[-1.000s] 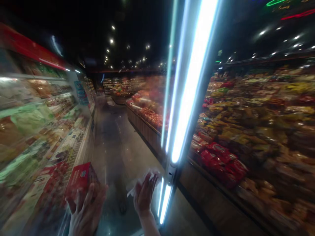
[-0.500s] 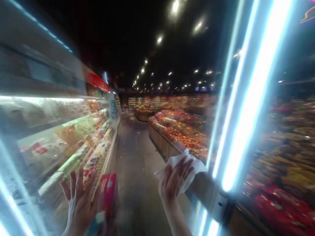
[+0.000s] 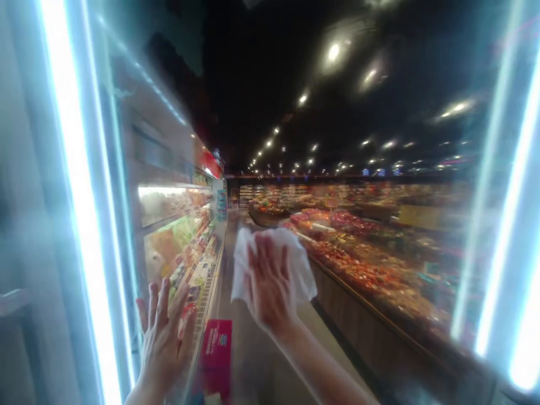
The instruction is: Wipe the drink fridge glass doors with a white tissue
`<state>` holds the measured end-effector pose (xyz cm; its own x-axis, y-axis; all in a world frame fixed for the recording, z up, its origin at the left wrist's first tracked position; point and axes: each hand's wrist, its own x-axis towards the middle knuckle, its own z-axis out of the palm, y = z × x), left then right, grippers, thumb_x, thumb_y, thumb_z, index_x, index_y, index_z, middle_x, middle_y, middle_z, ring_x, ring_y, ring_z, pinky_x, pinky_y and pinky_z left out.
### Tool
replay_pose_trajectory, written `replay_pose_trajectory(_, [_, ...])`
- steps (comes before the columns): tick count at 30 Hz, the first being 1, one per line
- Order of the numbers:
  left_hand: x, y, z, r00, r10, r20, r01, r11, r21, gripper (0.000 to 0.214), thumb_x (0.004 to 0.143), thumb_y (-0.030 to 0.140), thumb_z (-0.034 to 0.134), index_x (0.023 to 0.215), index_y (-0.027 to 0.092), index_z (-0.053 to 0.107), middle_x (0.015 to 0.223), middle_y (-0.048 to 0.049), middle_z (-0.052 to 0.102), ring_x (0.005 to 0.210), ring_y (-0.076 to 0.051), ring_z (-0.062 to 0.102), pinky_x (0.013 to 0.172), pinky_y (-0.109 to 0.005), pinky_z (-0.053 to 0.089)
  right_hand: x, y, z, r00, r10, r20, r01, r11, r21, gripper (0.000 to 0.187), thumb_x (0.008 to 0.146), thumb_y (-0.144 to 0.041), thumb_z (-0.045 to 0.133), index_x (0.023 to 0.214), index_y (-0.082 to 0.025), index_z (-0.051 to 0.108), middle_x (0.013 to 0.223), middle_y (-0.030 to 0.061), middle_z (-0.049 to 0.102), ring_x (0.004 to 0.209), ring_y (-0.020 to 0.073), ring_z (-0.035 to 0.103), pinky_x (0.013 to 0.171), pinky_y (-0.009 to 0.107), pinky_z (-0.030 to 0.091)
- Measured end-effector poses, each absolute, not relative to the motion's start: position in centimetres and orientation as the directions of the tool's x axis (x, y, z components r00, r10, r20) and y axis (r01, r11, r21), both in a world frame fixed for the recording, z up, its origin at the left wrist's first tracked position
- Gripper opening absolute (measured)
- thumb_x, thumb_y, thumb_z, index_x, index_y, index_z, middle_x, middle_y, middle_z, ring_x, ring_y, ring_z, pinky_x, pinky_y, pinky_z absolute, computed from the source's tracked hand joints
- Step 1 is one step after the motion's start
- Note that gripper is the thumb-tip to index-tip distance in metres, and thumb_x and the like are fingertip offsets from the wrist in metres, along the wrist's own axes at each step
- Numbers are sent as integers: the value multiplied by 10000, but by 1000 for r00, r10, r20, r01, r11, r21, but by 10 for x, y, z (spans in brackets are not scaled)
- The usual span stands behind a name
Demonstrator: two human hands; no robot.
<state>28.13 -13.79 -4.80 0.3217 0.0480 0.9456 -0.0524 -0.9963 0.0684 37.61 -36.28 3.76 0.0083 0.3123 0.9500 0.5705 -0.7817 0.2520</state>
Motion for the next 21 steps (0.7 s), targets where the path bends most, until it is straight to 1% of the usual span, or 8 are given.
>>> replay_pose_trajectory(2, [278, -127, -48, 320, 49, 946, -52, -996, 69, 792, 931, 161, 586, 1618, 356, 244, 1746, -43, 153, 1620, -310, 34, 1317, -638, 5, 369, -338, 38, -69, 555, 829, 599, -642, 479, 677, 1044, -190, 393, 1671, -191, 138, 1631, 57, 435, 1481, 210, 466, 1234, 426, 381])
replay_pose_trajectory(4, [276, -118, -46, 301, 56, 952, -56, -996, 76, 791, 929, 152, 580, 1620, 344, 245, 1743, -47, 167, 1621, -299, 37, 1323, -619, 3, 366, -319, 55, -75, 648, 758, 602, -577, 552, 631, 1045, -185, 381, 1657, -211, 228, 1612, 38, 465, 1460, 191, 490, 1186, 378, 436])
replay_pose_trajectory(6, [274, -112, -42, 285, 45, 958, -69, -995, 67, 799, 924, 138, 580, 1618, 353, 246, 1742, -40, 173, 1621, -303, 44, 1321, -631, 24, 365, -305, 93, -37, 552, 833, 576, -669, 469, 630, 1052, -200, 378, 1659, -186, 210, 1647, 78, 402, 1524, 238, 399, 1228, 458, 382])
replay_pose_trajectory(9, [273, -105, -36, 274, 17, 962, -81, -996, 41, 805, 916, 131, 587, 1614, 355, 256, 1738, -39, 192, 1619, -320, 57, 1307, -671, 55, 362, -284, 146, -32, 380, 925, 548, -767, 334, 682, 1062, -231, 385, 1670, -152, 87, 1713, 117, 239, 1608, 292, 173, 1296, 599, 185])
replay_pose_trajectory(12, [273, -97, -40, 283, 6, 959, -90, -995, 33, 801, 913, 125, 580, 1615, 340, 259, 1731, -54, 216, 1614, -328, 100, 1301, -676, 102, 352, -261, 157, -44, 553, 832, 573, -668, 475, 671, 1067, -274, 414, 1671, -226, 126, 1733, 57, 191, 1623, 287, 83, 1302, 637, 90])
replay_pose_trajectory(15, [274, -90, -48, 299, -10, 954, -98, -995, 20, 811, 908, 119, 578, 1613, 356, 255, 1726, -54, 226, 1606, -324, 146, 1297, -662, 142, 347, -246, 155, -34, 713, 701, 589, -552, 590, 608, 1076, -316, 437, 1646, -341, 229, 1732, -9, 216, 1623, 278, 100, 1294, 641, 117])
replay_pose_trajectory(18, [274, -85, -51, 288, -27, 957, -108, -994, 4, 826, 900, 132, 596, 1613, 363, 249, 1725, -60, 226, 1603, -334, 150, 1286, -674, 151, 349, -239, 168, -35, 590, 806, 562, -656, 504, 564, 1092, -354, 410, 1637, -343, 266, 1744, 18, 187, 1620, 306, 104, 1276, 670, 119])
replay_pose_trajectory(21, [272, -82, -51, 304, -34, 952, -112, -994, 1, 827, 894, 139, 607, 1614, 349, 257, 1726, -73, 222, 1604, -352, 129, 1276, -698, 143, 348, -237, 170, -60, 481, 875, 538, -723, 434, 592, 1088, -396, 415, 1643, -253, 266, 1748, 78, 162, 1622, 320, 76, 1279, 678, 45])
